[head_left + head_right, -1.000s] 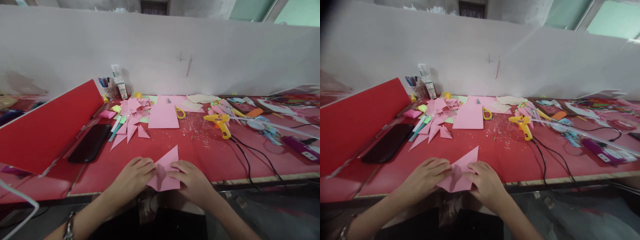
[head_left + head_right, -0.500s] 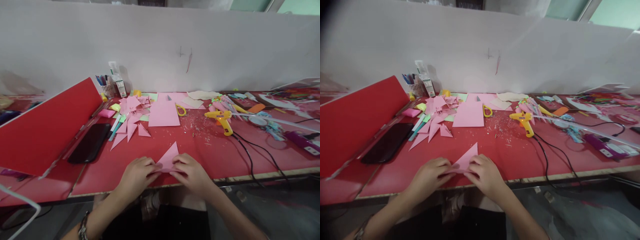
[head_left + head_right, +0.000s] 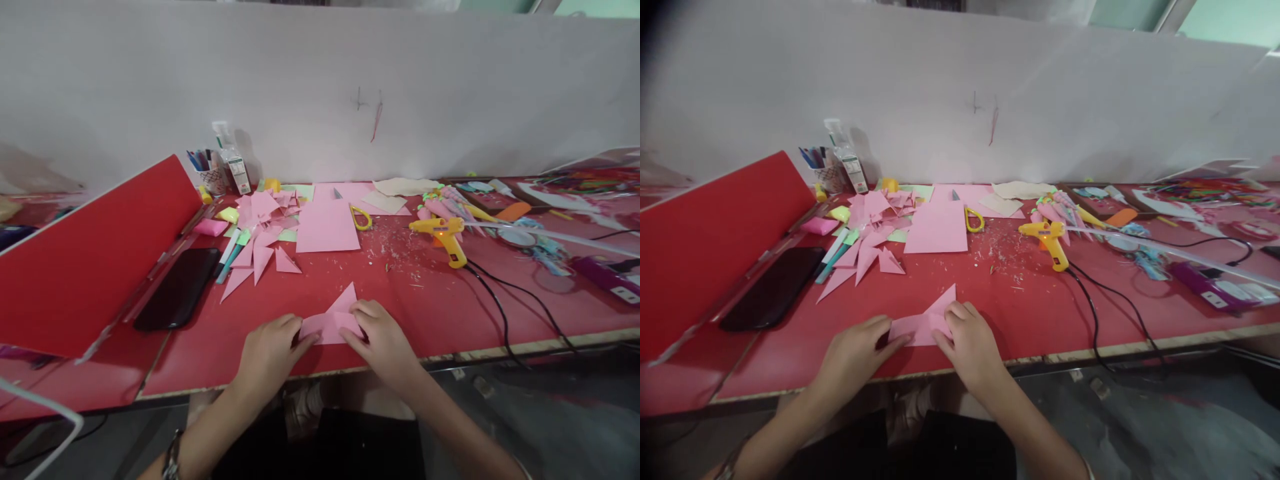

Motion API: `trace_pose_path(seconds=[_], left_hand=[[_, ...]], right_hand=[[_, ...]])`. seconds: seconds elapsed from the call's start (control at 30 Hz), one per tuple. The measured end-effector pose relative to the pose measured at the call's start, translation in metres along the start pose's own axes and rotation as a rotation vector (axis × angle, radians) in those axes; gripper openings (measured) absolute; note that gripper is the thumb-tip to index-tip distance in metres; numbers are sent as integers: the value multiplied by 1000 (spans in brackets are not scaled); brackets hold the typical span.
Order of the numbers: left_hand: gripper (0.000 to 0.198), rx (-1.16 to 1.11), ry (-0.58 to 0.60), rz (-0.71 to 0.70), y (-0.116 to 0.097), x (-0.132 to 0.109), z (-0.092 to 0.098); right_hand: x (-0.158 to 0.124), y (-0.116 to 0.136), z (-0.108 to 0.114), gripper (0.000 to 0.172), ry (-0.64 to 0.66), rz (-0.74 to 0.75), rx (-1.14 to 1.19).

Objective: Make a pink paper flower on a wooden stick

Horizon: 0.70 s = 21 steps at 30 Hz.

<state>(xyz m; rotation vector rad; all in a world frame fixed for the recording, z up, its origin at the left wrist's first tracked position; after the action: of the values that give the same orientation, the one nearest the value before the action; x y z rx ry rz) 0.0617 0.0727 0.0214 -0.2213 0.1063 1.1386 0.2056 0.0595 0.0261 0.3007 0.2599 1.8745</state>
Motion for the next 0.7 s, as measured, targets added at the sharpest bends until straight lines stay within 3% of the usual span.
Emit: trace_pose_path(seconds=[0.13, 0.27, 0.37, 0.43, 0.5, 0.7], left_hand=[[21, -33, 43, -18, 3, -2, -2], [25, -61, -59, -119, 9, -5, 2], [33, 84, -130, -350, 2, -8, 6], [33, 180, -106, -549, -7, -11, 5], [31, 232, -70, -663, -12, -13, 4], [37, 249, -43, -601, -4, -23, -1]], right_hand=[[-4, 1, 0, 19, -48, -39, -104], [-7, 1, -2, 20, -71, -40, -126], [-7, 0, -3, 19, -76, -38, -113], [-7, 1, -4, 18, -74, -37, -116], [-7, 2, -4, 17, -69, -37, -127], [-6, 1, -2, 18, -50, -36, -144]])
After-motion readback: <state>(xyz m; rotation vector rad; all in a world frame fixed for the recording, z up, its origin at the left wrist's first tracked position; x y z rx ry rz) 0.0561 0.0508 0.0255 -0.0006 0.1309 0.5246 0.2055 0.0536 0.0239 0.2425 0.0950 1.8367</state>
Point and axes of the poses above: each hand's wrist, its own x-axis towards the middle knuckle, its own z-axis out of the back of the hand, y = z × x, the point moved 5 cm from there along x, towards the middle knuckle, and after that the axes turned 13 degrees about y, right-handed, at the moved point
